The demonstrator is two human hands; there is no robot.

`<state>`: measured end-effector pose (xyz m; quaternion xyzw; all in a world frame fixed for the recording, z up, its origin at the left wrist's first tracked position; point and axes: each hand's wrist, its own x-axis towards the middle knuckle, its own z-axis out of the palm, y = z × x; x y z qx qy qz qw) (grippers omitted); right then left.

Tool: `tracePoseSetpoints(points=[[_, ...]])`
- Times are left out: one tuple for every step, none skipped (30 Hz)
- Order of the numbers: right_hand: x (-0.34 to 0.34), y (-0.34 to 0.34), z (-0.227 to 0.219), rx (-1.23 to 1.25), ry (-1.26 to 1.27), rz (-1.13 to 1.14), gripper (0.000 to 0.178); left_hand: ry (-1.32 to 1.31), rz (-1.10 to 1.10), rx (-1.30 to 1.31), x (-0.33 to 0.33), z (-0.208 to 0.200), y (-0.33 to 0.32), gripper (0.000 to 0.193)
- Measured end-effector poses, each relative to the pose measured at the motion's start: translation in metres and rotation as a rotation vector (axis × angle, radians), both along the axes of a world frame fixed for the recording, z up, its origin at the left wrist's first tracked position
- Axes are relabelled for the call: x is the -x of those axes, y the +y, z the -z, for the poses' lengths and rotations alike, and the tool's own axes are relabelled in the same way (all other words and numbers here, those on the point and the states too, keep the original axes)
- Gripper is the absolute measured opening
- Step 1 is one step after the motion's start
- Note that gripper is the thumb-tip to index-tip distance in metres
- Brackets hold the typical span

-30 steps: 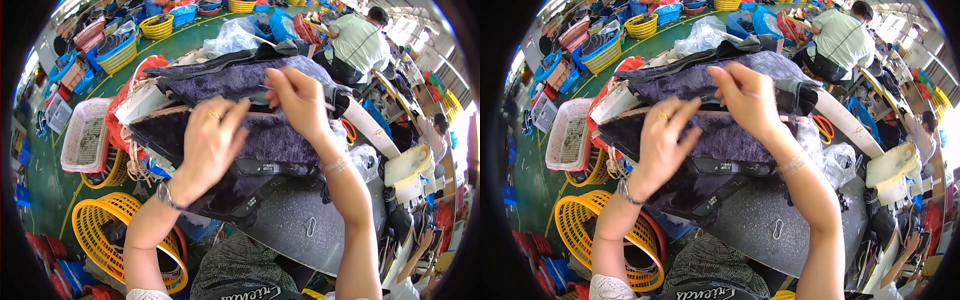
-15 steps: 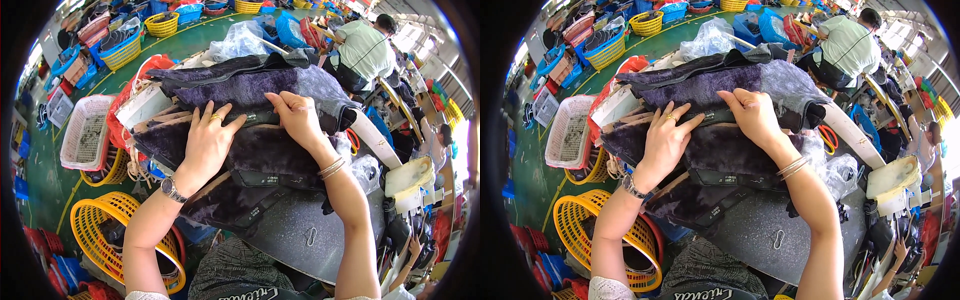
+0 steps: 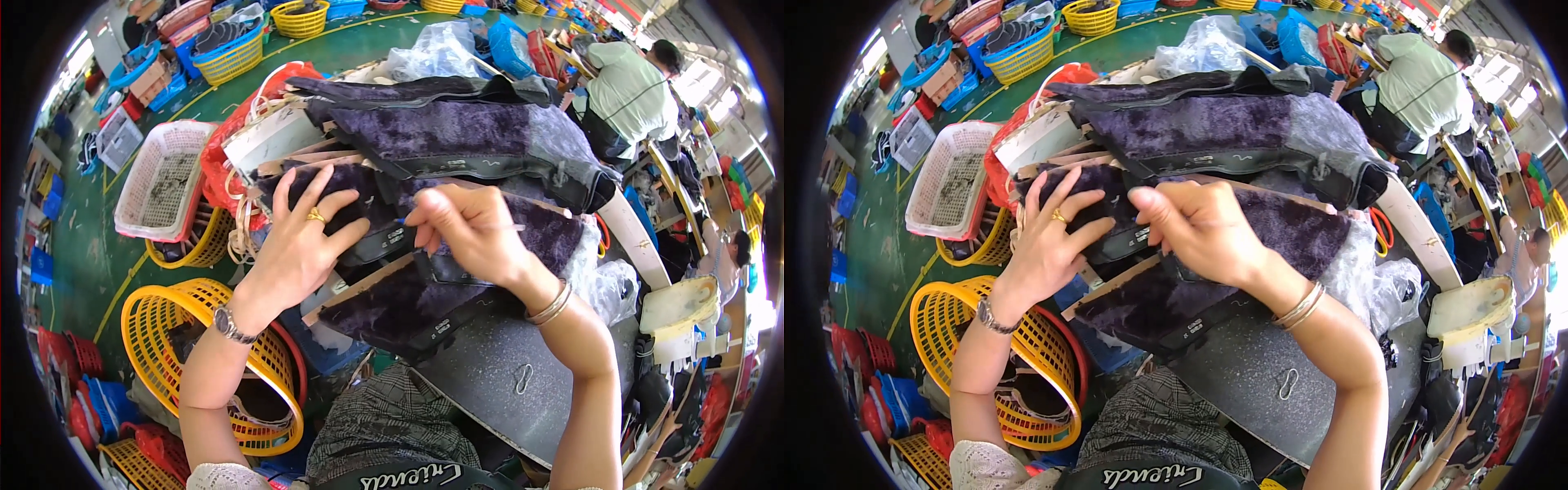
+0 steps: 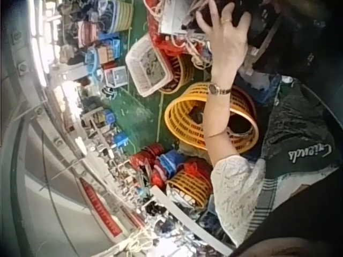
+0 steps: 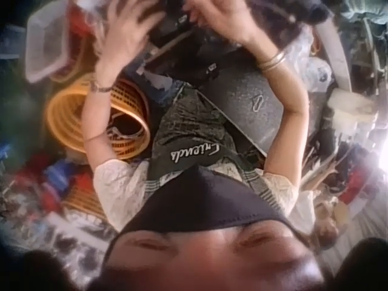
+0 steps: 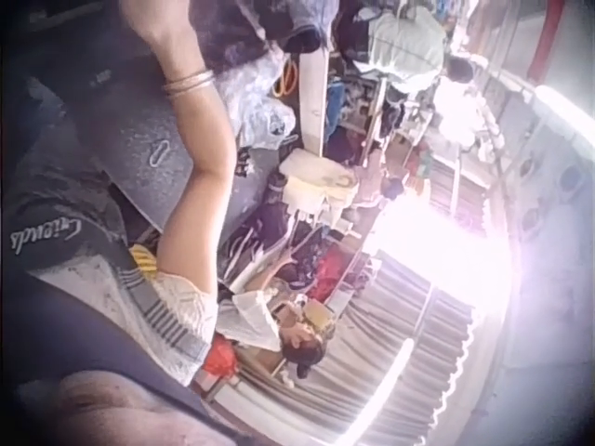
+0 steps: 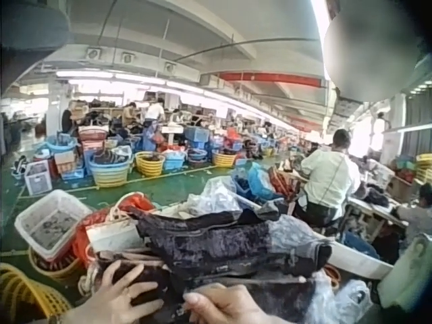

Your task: Assembling shoe components by manually attaching zippers and lining to leather uppers at a factory workbench.

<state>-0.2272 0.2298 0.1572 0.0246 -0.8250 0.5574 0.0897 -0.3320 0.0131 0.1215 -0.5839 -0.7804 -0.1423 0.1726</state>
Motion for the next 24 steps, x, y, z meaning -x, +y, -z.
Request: tracePoseSetpoints(points=[[0.002, -0.004, 0.004, -0.107, 0.028, -0.024, 0.036, 0.014, 0.034, -0.082, 0.003, 0.008, -0.002, 0.041], [0.006, -0.005, 0.005, -0.234, 0.060, -0.044, 0.030, 0.001, 0.046, -0.118, 0.005, 0.012, -0.003, 0.041], [0.008, -0.007, 0.012, -0.232, 0.060, -0.051, 0.030, -0.011, 0.058, -0.153, 0.007, 0.014, -0.004, 0.041], [0.009, -0.010, 0.022, -0.271, 0.193, -0.038, 0.032, -0.011, 0.052, -0.152, 0.008, 0.016, -0.005, 0.041], [0.008, -0.013, 0.027, -0.309, 0.325, -0.023, 0.036, -0.046, 0.080, -0.182, 0.009, 0.017, -0.006, 0.039], [0.006, -0.018, 0.030, -0.245, 0.287, -0.015, 0.033, -0.082, 0.103, -0.211, 0.010, 0.019, -0.008, 0.037], [0.006, -0.021, 0.034, -0.242, 0.284, -0.022, 0.033, -0.084, 0.096, -0.209, 0.011, 0.022, -0.009, 0.037], [0.007, -0.023, 0.039, -0.244, 0.306, -0.029, 0.033, -0.084, 0.102, -0.227, 0.011, 0.024, -0.010, 0.034], [0.007, -0.024, 0.042, -0.250, 0.330, -0.033, 0.033, -0.081, 0.113, -0.249, 0.012, 0.025, -0.010, 0.031], [0.008, -0.023, 0.043, -0.263, 0.301, -0.041, 0.029, -0.083, 0.113, -0.249, 0.012, 0.026, -0.009, 0.031], [0.008, -0.022, 0.044, -0.263, 0.298, -0.042, 0.029, -0.081, 0.109, -0.252, 0.012, 0.027, -0.009, 0.030], [0.008, -0.020, 0.044, -0.282, 0.296, -0.027, 0.027, -0.075, 0.106, -0.257, 0.012, 0.027, -0.009, 0.028], [0.008, -0.020, 0.044, -0.301, 0.294, -0.012, 0.025, -0.075, 0.105, -0.258, 0.011, 0.027, -0.009, 0.028], [0.008, -0.019, 0.044, -0.301, 0.294, -0.013, 0.025, -0.074, 0.100, -0.258, 0.011, 0.027, -0.009, 0.028], [0.007, -0.019, 0.043, -0.275, 0.262, 0.031, 0.023, -0.075, 0.095, -0.258, 0.011, 0.027, -0.009, 0.028], [0.006, -0.019, 0.042, -0.249, 0.231, 0.076, 0.021, -0.074, 0.093, -0.258, 0.011, 0.027, -0.009, 0.028], [0.007, -0.018, 0.043, -0.249, 0.233, 0.075, 0.021, -0.073, 0.094, -0.256, 0.012, 0.027, -0.009, 0.028], [0.007, -0.018, 0.045, -0.202, 0.236, 0.055, 0.021, -0.072, 0.098, -0.255, 0.013, 0.026, -0.008, 0.029], [0.007, -0.017, 0.045, -0.156, 0.240, 0.036, 0.020, -0.070, 0.102, -0.256, 0.012, 0.023, -0.007, 0.029], [0.005, -0.014, 0.043, -0.158, 0.243, 0.040, 0.020, -0.109, 0.097, -0.229, 0.009, 0.017, -0.005, 0.029], [0.002, -0.012, 0.039, -0.079, 0.244, 0.089, 0.022, -0.146, 0.092, -0.201, 0.006, 0.009, -0.005, 0.030], [0.000, -0.009, 0.033, -0.005, 0.245, 0.141, 0.026, -0.226, 0.085, -0.149, 0.001, -0.003, -0.004, 0.039], [-0.003, -0.007, 0.020, 0.057, 0.300, 0.228, 0.032, -0.223, 0.096, -0.153, 0.003, -0.013, 0.001, 0.039], [-0.002, -0.002, 0.013, 0.096, 0.318, 0.297, 0.035, -0.266, 0.093, -0.224, 0.006, -0.023, 0.007, 0.045]])
